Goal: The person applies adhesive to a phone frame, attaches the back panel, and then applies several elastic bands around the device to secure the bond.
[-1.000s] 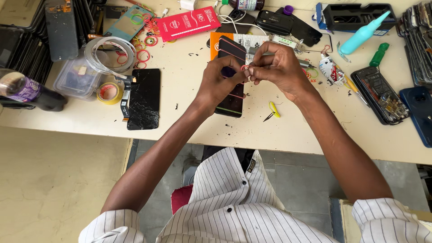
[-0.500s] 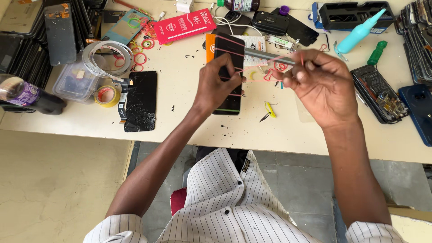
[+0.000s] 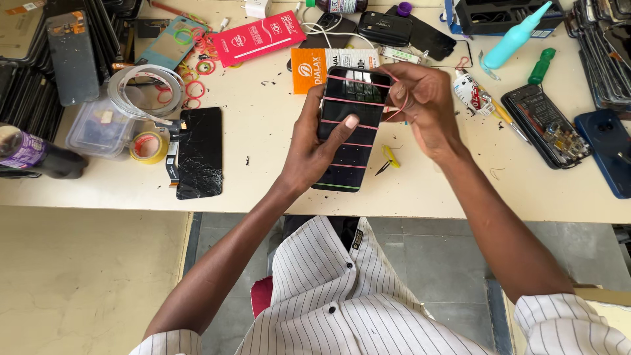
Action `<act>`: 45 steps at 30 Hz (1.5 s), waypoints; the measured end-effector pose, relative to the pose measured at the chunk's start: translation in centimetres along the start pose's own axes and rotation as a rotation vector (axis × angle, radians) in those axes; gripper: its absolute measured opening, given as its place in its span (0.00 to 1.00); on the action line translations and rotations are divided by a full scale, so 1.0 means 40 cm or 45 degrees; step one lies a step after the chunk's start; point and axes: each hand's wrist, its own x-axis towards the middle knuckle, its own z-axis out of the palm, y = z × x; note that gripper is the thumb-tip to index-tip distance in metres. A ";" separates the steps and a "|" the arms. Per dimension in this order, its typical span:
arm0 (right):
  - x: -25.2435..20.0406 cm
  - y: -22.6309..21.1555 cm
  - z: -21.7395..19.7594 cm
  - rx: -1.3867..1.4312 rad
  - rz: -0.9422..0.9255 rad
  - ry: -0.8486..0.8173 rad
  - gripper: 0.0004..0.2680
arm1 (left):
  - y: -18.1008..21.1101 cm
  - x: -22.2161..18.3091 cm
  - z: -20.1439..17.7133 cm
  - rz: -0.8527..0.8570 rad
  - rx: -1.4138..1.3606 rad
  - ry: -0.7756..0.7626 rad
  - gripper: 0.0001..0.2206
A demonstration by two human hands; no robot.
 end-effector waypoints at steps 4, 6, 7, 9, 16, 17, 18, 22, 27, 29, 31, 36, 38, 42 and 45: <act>-0.010 -0.016 0.028 0.216 0.135 -0.030 0.22 | 0.004 0.000 0.008 0.081 0.084 0.062 0.22; -0.007 -0.031 0.032 0.199 0.137 -0.032 0.23 | 0.010 0.002 -0.003 0.143 0.097 0.030 0.22; -0.006 -0.037 0.032 0.185 0.152 -0.011 0.22 | 0.012 0.004 -0.007 0.129 0.109 0.019 0.22; -0.004 -0.041 0.033 0.162 0.161 -0.002 0.21 | 0.014 0.006 -0.012 0.099 0.132 -0.006 0.23; -0.016 -0.029 0.049 0.173 0.232 0.004 0.15 | 0.008 0.002 -0.007 0.109 0.171 0.011 0.23; -0.019 -0.028 0.051 0.172 0.258 0.013 0.14 | 0.004 0.004 -0.008 0.107 0.177 0.022 0.23; -0.023 -0.027 0.053 0.154 0.257 0.006 0.13 | -0.002 0.008 -0.007 0.105 0.178 0.030 0.23; -0.038 -0.008 0.080 0.061 0.344 0.000 0.11 | -0.028 0.022 -0.013 0.245 0.053 0.093 0.22; -0.081 0.012 0.095 -0.041 0.476 -0.073 0.10 | -0.039 0.033 -0.027 0.181 -0.025 0.235 0.23; -0.099 0.019 0.099 -0.007 0.498 -0.150 0.11 | -0.037 0.034 -0.035 0.140 -0.093 0.251 0.25; -0.107 0.024 0.096 0.058 0.547 -0.169 0.10 | -0.039 0.037 -0.039 0.127 -0.138 0.273 0.26; -0.105 0.037 0.093 0.122 0.708 -0.073 0.10 | -0.051 0.040 -0.042 0.150 -0.170 0.343 0.24; -0.101 0.040 0.098 0.162 0.680 -0.090 0.10 | -0.048 0.043 -0.036 0.111 -0.233 0.355 0.24; -0.096 0.046 0.113 0.374 0.676 0.044 0.11 | -0.028 0.044 -0.026 0.070 -0.403 0.375 0.23; -0.116 0.057 0.128 0.556 0.590 0.279 0.14 | -0.010 0.049 -0.019 0.062 -0.716 0.326 0.24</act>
